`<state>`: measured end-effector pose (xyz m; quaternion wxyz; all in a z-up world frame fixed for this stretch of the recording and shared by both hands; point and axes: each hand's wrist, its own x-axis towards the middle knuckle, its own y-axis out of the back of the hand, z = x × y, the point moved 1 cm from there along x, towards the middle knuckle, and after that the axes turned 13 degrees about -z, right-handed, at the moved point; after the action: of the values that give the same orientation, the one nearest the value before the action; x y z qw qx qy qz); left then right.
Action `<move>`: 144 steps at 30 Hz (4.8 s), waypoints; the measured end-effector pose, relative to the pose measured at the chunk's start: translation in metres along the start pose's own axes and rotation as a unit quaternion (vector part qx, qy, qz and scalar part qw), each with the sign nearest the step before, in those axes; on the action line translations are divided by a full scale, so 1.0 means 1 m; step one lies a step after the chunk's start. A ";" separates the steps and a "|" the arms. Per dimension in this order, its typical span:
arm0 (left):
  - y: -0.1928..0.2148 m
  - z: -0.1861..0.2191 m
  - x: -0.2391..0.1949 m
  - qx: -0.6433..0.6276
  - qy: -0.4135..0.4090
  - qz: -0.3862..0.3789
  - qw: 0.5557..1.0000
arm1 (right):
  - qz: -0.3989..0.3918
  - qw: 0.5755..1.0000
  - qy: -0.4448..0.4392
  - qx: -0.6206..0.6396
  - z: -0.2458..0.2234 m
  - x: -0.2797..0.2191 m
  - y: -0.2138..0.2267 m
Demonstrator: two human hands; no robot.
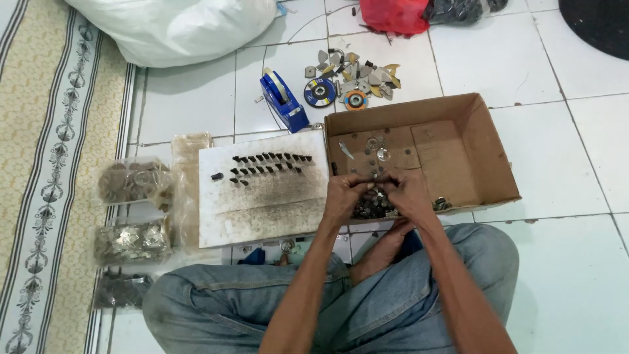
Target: Organizing small metal parts by picking them from a box and placing them into a template board on the floor.
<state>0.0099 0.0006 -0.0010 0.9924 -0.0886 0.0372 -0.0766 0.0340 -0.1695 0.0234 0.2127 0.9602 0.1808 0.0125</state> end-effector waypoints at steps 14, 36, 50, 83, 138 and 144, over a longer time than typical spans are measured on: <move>0.010 0.003 0.002 -0.175 -0.003 0.030 0.984 | 0.036 0.975 -0.018 0.220 -0.031 -0.008 0.001; -0.019 0.054 -0.111 -0.027 -0.067 0.275 0.959 | 0.056 0.981 0.155 -0.102 -0.058 -0.040 -0.080; 0.124 0.076 -0.132 -0.109 -0.013 0.278 0.954 | 0.023 0.976 0.217 -0.026 -0.085 0.066 -0.242; 0.044 0.060 -0.075 0.124 0.003 0.188 0.974 | 0.039 0.977 0.154 -0.144 -0.047 0.023 -0.090; 0.007 -0.027 -0.010 0.579 -0.005 -0.031 0.815 | -0.073 0.898 0.063 -0.429 0.111 0.032 -0.003; 0.002 -0.032 -0.007 0.600 0.005 -0.033 0.799 | -0.018 0.561 0.098 -0.822 0.252 0.046 -0.004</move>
<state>0.0006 -0.0018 -0.0321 0.8437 0.5239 -0.0140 -0.1163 0.1007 -0.2515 -0.2103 0.8910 0.3593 0.1295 0.2455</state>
